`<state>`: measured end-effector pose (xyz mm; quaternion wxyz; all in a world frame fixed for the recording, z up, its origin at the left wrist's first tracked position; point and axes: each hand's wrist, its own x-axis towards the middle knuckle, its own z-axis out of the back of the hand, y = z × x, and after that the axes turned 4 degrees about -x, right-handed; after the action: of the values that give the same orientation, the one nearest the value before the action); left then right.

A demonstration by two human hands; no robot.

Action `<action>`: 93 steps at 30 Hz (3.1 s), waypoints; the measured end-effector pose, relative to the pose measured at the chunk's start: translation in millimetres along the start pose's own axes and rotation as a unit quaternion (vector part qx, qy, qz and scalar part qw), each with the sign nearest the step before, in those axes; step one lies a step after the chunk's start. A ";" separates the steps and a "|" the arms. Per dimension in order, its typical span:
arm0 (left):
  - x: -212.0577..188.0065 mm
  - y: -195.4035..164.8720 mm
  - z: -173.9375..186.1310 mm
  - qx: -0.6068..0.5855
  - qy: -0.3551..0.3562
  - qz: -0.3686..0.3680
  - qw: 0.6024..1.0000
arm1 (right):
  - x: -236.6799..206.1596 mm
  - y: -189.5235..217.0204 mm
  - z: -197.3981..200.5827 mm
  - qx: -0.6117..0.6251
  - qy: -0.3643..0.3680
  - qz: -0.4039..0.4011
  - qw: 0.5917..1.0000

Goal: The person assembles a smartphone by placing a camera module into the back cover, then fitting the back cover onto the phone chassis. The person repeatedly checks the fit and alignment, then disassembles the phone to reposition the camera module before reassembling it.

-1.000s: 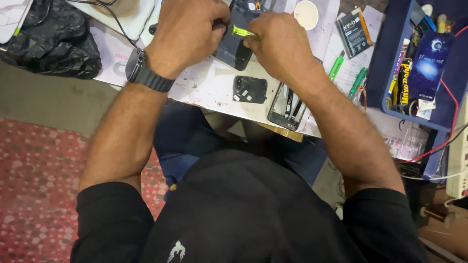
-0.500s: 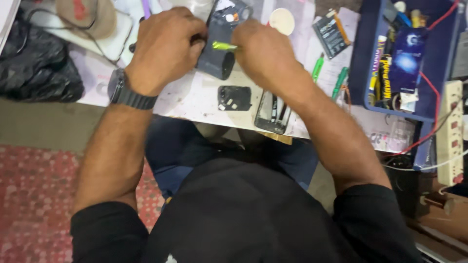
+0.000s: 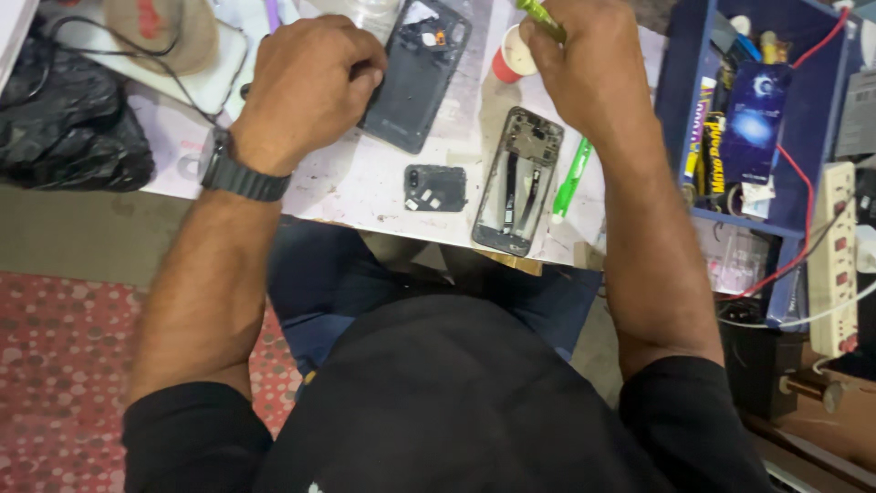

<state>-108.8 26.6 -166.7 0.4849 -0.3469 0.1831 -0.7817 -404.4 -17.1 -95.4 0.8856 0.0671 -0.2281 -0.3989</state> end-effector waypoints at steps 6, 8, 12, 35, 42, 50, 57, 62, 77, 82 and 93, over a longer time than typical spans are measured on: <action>-1.0 3.1 0.5 -0.021 -0.008 0.003 1.000 | 12.5 35.3 -44.4 0.078 0.070 0.021 0.994; -1.9 3.2 1.0 -0.024 -0.013 -0.001 1.000 | 16.5 41.4 -56.9 0.052 0.082 0.031 0.995; -2.0 4.0 3.1 -0.021 -0.011 0.002 1.000 | 22.4 50.0 -69.0 0.005 0.106 0.029 0.994; 0.5 3.7 7.4 -0.020 0.007 0.035 0.999 | 8.0 51.5 -84.9 -0.125 0.105 0.051 0.985; 5.1 -1.8 10.3 -0.021 0.024 0.037 0.999 | 0.2 -12.8 -14.5 -0.110 0.055 -0.013 0.992; 4.7 1.7 6.5 -0.021 0.007 0.027 0.999 | 0.2 -2.8 -14.9 -0.049 -0.001 -0.018 0.999; 5.2 5.2 3.7 -0.016 0.001 0.023 1.000 | 21.0 42.9 -66.2 0.001 0.051 0.036 0.998; 2.6 9.1 4.3 -0.001 -0.002 0.018 1.000 | 29.6 56.8 -78.4 -0.019 0.079 0.025 0.996; 5.6 3.3 6.0 0.004 -0.004 0.015 1.000 | 22.6 51.1 -80.5 -0.067 0.088 0.015 0.994; 6.1 1.3 6.3 -0.024 0.013 0.040 0.999 | 10.0 -0.4 -8.6 -0.044 0.046 0.023 0.998; 7.0 -0.3 4.2 -0.025 0.015 0.035 0.999 | -2.2 -3.0 0.9 -0.014 -0.012 -0.010 1.000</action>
<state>-108.0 20.8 -161.1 0.5002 -0.3405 0.2214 -0.7647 -408.1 -17.4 -96.3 0.8795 0.0523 -0.2327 -0.4117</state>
